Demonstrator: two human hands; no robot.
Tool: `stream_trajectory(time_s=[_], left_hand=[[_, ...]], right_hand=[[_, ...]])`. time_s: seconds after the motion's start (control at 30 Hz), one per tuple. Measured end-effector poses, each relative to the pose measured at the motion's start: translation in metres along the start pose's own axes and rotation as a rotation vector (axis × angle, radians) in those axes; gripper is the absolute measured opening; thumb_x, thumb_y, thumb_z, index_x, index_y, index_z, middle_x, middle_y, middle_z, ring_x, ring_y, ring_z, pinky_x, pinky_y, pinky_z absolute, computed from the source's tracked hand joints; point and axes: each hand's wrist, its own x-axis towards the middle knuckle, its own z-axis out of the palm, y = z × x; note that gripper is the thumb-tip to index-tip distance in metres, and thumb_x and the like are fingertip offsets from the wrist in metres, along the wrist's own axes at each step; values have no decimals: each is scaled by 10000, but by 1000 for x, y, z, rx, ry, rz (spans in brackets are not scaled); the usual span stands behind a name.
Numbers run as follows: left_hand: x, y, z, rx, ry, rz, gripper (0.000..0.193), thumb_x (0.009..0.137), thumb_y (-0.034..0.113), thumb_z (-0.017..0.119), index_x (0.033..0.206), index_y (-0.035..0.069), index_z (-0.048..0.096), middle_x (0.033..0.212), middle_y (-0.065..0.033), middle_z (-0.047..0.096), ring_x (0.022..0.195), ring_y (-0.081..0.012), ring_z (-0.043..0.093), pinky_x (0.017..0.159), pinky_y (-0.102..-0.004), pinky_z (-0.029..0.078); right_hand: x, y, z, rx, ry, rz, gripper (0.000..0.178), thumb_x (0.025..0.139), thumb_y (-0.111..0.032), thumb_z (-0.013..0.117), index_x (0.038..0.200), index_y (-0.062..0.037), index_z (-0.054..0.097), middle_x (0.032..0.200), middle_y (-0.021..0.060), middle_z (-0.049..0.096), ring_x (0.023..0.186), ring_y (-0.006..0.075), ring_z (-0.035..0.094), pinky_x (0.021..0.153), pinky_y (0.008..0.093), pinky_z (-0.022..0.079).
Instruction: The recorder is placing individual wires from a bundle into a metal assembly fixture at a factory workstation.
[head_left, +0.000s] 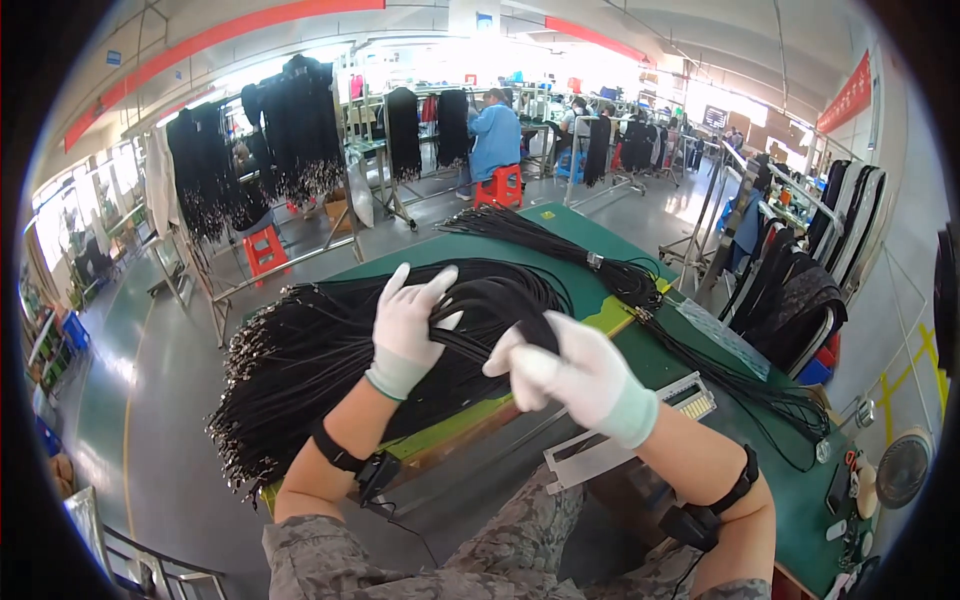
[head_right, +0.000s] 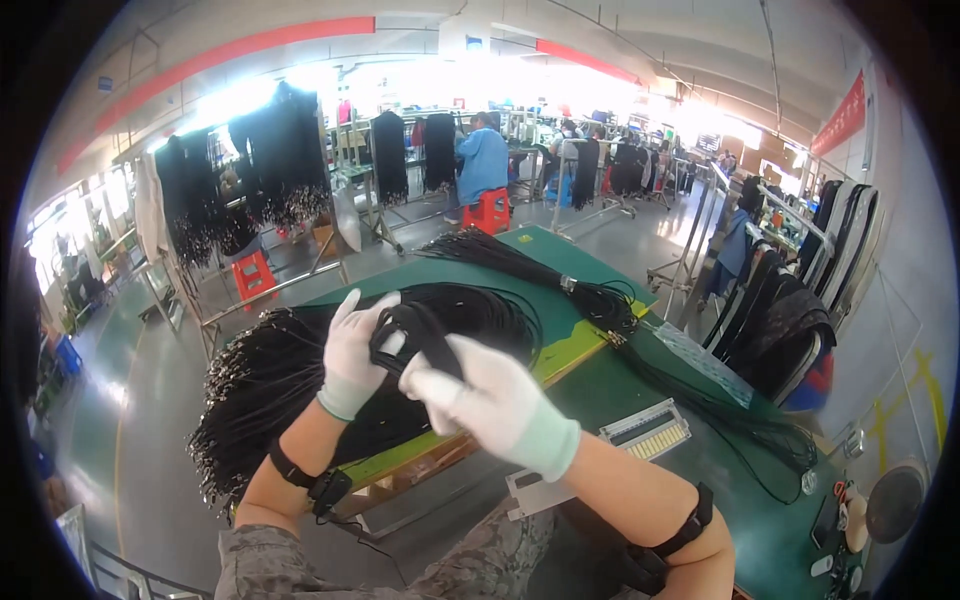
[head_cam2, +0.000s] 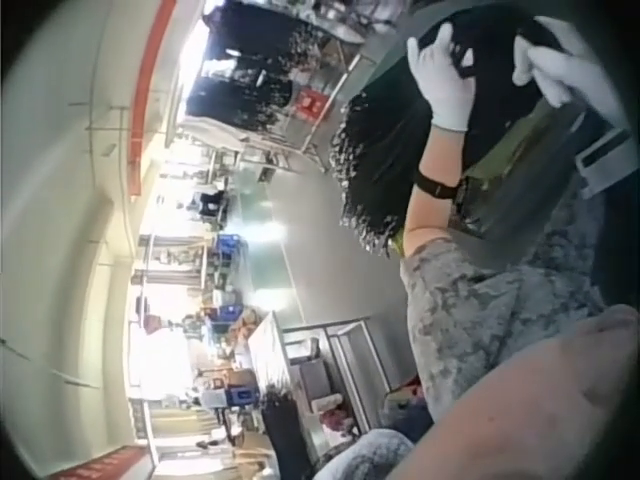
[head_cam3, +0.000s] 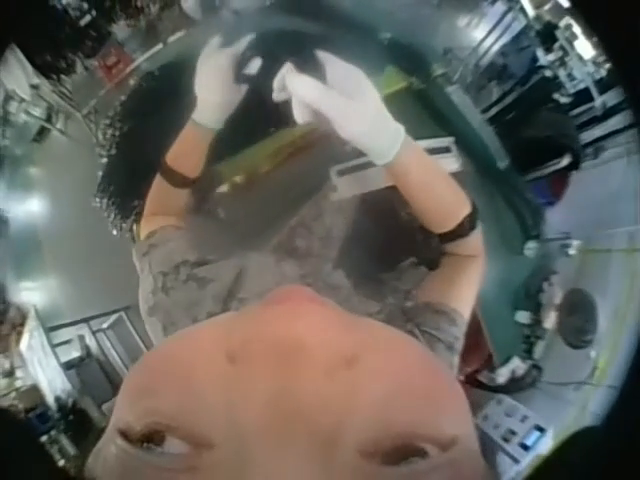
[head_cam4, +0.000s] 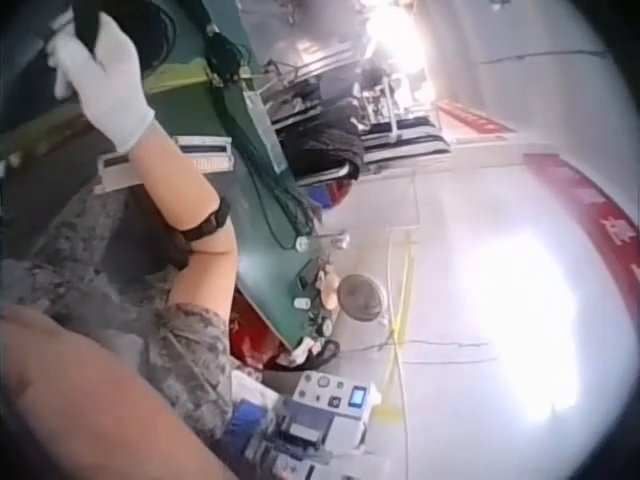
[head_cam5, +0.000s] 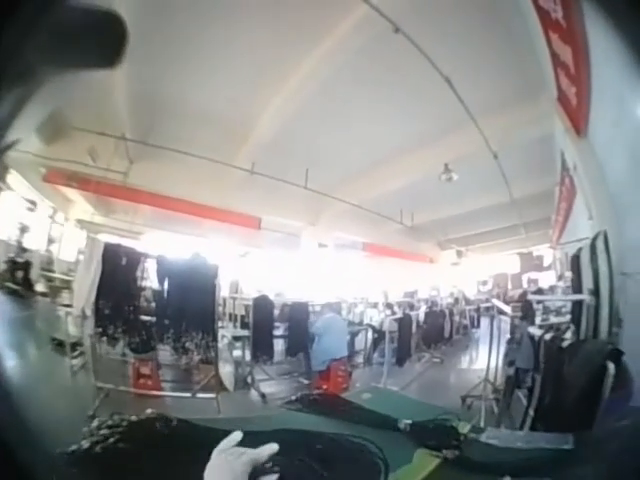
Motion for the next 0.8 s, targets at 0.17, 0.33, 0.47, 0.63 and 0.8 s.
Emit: stream_trajectory(time_s=[0.17,0.33,0.47,0.63,0.8], left_hand=[[-26,-57,-17,-6,-406,-36,229,696,95,676,923,116,696,786,-55,633,845,-280,592,869,-427,442],[-32,-109,-33,194,-365,-104,235,666,68,654,883,135,717,836,-87,679,853,-309,599,783,-402,465],[-28,-170,-84,292,-165,-170,337,669,-36,594,961,98,693,906,-122,663,898,-333,608,839,-406,472],[-24,-229,-98,264,-63,-121,338,692,-21,598,1016,60,656,883,-137,612,888,-318,594,845,-378,469],[-14,-253,-70,412,-254,248,338,725,-17,587,1052,46,648,879,-140,604,874,-304,594,846,-366,466]], right_hand=[[-20,16,-28,181,115,-114,304,986,-304,494,973,-10,571,587,-19,448,549,115,501,733,354,522],[-49,22,-60,222,181,-136,307,995,-315,478,971,-22,569,576,-33,422,524,107,470,728,357,519],[-69,16,-87,307,274,-205,284,1010,-292,453,957,-39,570,561,-49,381,506,105,444,735,364,524],[-110,40,-118,498,397,-164,251,1020,-250,433,970,-45,570,555,-69,328,480,89,381,659,325,491],[-165,96,-147,706,598,-33,231,1014,-244,447,1001,-48,568,563,-90,300,472,68,322,600,290,439]])
